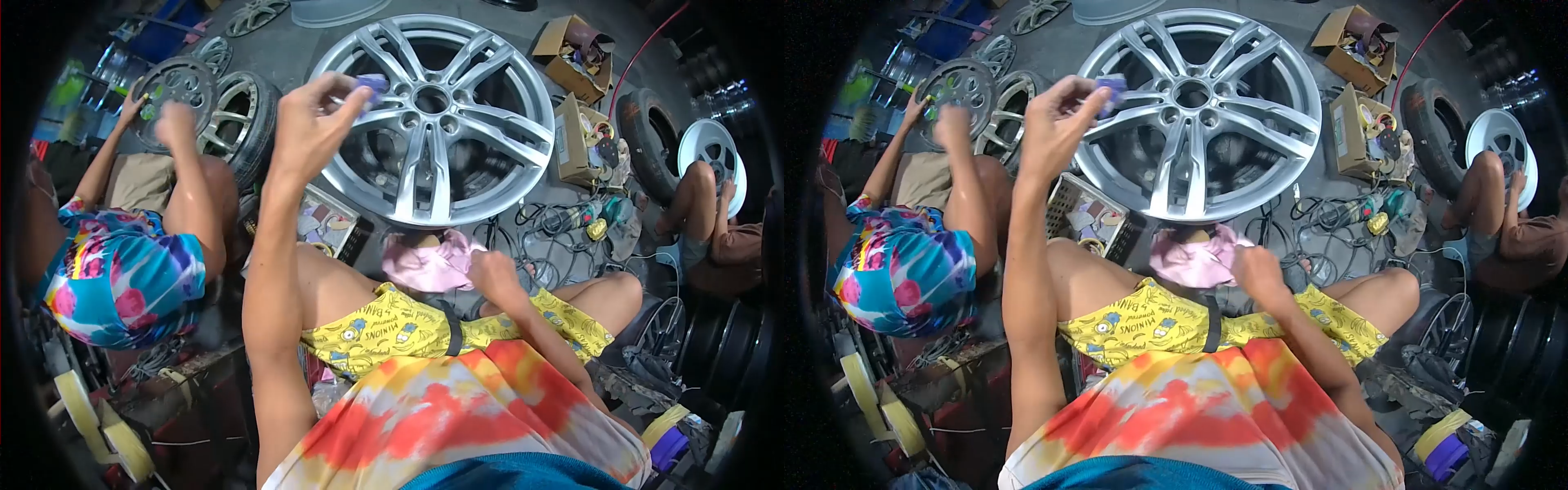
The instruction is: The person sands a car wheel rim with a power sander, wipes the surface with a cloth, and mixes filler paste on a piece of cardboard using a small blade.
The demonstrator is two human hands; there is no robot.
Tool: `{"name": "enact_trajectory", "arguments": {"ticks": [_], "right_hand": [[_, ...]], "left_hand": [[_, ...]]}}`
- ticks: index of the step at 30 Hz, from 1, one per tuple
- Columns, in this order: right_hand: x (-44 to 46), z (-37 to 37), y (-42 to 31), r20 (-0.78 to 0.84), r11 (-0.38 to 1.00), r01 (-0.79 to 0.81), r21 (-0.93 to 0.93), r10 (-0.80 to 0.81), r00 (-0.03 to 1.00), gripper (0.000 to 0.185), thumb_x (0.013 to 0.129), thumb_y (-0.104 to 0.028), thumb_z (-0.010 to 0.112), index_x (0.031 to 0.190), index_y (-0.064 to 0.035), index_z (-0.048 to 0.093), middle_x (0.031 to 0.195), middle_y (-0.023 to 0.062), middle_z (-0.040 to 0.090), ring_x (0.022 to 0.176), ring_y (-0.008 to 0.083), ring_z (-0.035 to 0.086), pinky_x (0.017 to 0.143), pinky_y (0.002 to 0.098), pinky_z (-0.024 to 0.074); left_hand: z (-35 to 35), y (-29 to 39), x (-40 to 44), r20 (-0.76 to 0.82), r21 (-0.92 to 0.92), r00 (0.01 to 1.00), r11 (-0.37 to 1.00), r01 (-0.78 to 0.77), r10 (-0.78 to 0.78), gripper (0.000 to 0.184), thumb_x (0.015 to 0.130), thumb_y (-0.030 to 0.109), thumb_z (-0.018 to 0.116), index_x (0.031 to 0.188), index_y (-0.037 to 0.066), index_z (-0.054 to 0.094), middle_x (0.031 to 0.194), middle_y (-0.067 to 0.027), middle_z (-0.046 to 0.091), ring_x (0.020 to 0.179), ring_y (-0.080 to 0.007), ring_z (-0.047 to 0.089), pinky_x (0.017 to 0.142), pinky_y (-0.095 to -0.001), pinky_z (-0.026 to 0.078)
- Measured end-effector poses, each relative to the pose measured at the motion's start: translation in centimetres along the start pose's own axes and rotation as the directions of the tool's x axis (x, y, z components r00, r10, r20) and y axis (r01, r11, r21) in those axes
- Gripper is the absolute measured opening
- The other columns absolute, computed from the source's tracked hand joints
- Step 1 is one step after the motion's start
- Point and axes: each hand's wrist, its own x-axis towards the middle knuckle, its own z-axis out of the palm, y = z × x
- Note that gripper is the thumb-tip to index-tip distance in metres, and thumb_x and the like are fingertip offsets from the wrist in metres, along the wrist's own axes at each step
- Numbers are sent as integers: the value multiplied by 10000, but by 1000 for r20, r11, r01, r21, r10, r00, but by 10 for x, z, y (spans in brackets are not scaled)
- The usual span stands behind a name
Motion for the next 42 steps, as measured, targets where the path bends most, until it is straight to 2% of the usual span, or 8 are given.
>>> {"name": "enact_trajectory", "arguments": {"ticks": [2,4,6,8,15,20,28,42], "right_hand": [[-2,-6,4,47,998,-54,-10,55,997,156,836,-147,722,838,-3,663,762,182,689,686,366,694,657,451,566],[3,-39,-9,-172,910,-2,415,81,982,223,823,-175,770,790,11,652,704,166,665,583,330,646,563,406,517],[10,-60,-22,-143,765,-72,640,210,967,219,885,-179,787,857,3,669,702,48,645,582,79,571,539,269,455],[19,-67,-26,-168,480,23,877,262,950,173,943,-158,736,1001,-8,671,832,11,673,643,35,573,550,213,449],[32,-107,-25,-266,77,255,964,312,912,299,1031,-224,635,1203,20,611,955,59,680,786,90,639,644,223,525],[29,-100,-15,-290,81,279,957,254,923,177,1057,-204,582,1104,-36,551,955,57,681,829,109,672,709,267,582],[-13,-37,34,-136,140,83,987,438,888,220,1068,-217,553,1163,-42,459,945,142,686,720,167,691,639,310,585],[31,-3,-23,-230,206,132,970,586,777,237,1030,-294,641,946,-94,547,711,-15,558,562,43,505,501,208,411]], "left_hand": [[18,10,1,110,-23,993,999,33,-31,199,959,191,721,1012,1,742,805,9,688,711,-31,569,647,-196,459],[43,0,2,225,-215,973,977,-5,55,202,947,210,730,993,16,756,796,-3,703,711,-44,585,649,-215,472],[55,26,-1,372,-140,928,988,58,-2,204,942,227,734,956,25,759,766,-3,697,684,-47,581,612,-228,468],[74,32,-1,459,-82,888,993,84,-37,204,945,229,727,914,28,749,731,2,679,653,-48,569,577,-228,450],[123,65,-21,632,-320,767,938,133,107,179,925,173,757,926,-5,744,710,3,653,642,-46,559,564,-218,435],[122,59,-27,739,-297,664,940,168,115,264,945,238,734,1075,9,761,814,-39,718,723,-74,622,662,-246,508],[12,30,-1,186,134,982,990,-35,9,353,969,320,697,1119,4,743,820,-37,705,745,-81,593,685,-250,479],[14,31,-7,242,272,970,961,-55,-13,383,968,324,683,1022,-54,720,719,-76,655,680,-114,563,653,-300,477]]}}
